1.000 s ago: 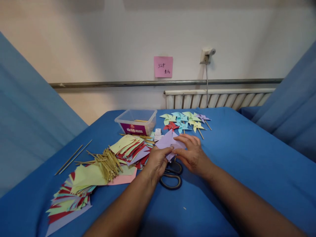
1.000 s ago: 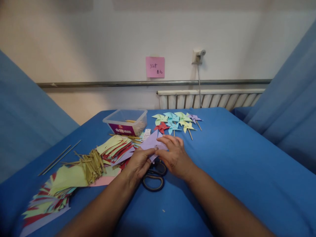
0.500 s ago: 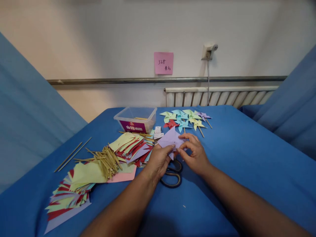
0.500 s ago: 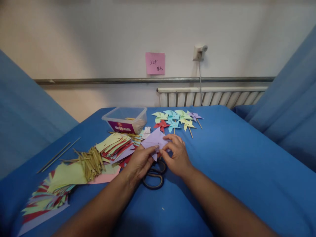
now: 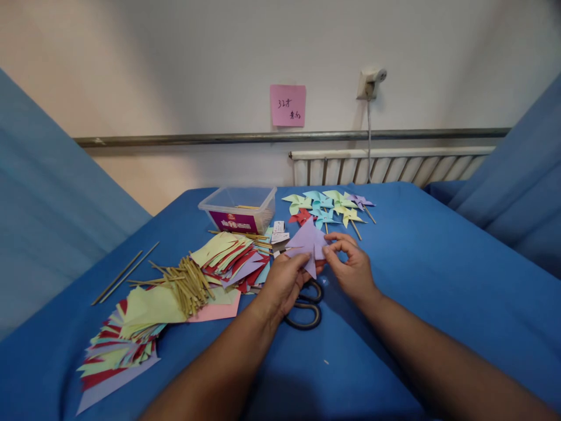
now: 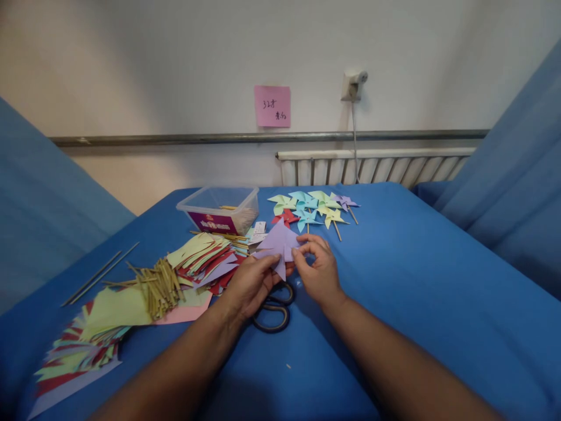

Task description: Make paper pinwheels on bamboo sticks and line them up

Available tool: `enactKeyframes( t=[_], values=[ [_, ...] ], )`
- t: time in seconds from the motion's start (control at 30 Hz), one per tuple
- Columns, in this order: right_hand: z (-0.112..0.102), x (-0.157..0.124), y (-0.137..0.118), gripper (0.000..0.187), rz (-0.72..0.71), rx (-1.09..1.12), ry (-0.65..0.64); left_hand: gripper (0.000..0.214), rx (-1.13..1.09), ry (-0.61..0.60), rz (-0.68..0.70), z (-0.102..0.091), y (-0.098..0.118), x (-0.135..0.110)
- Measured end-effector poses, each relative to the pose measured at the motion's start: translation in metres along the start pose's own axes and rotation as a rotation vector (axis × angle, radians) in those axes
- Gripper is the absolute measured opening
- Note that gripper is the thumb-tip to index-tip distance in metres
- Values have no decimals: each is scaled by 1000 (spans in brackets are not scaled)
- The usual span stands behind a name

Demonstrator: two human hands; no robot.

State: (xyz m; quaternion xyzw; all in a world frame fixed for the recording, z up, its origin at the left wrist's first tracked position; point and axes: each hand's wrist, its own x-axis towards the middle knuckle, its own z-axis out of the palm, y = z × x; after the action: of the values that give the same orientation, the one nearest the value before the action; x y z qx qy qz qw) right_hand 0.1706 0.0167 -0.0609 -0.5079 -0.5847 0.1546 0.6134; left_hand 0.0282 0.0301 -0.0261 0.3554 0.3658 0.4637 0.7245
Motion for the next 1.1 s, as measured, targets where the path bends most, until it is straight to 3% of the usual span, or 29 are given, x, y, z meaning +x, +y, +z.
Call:
enactKeyframes(
  t=[0.23,0.63,1.1],
  values=[
    [3,-1,-1,18,29,0,14,13,30,18,5,1,0,-1],
    [5,-2,-4,18,60,8,32,37,99,27,41,1,-4,-1],
    [5,-3,-2,17,70,0,5,35,243,24,108,-3,-7,5]
  ],
)
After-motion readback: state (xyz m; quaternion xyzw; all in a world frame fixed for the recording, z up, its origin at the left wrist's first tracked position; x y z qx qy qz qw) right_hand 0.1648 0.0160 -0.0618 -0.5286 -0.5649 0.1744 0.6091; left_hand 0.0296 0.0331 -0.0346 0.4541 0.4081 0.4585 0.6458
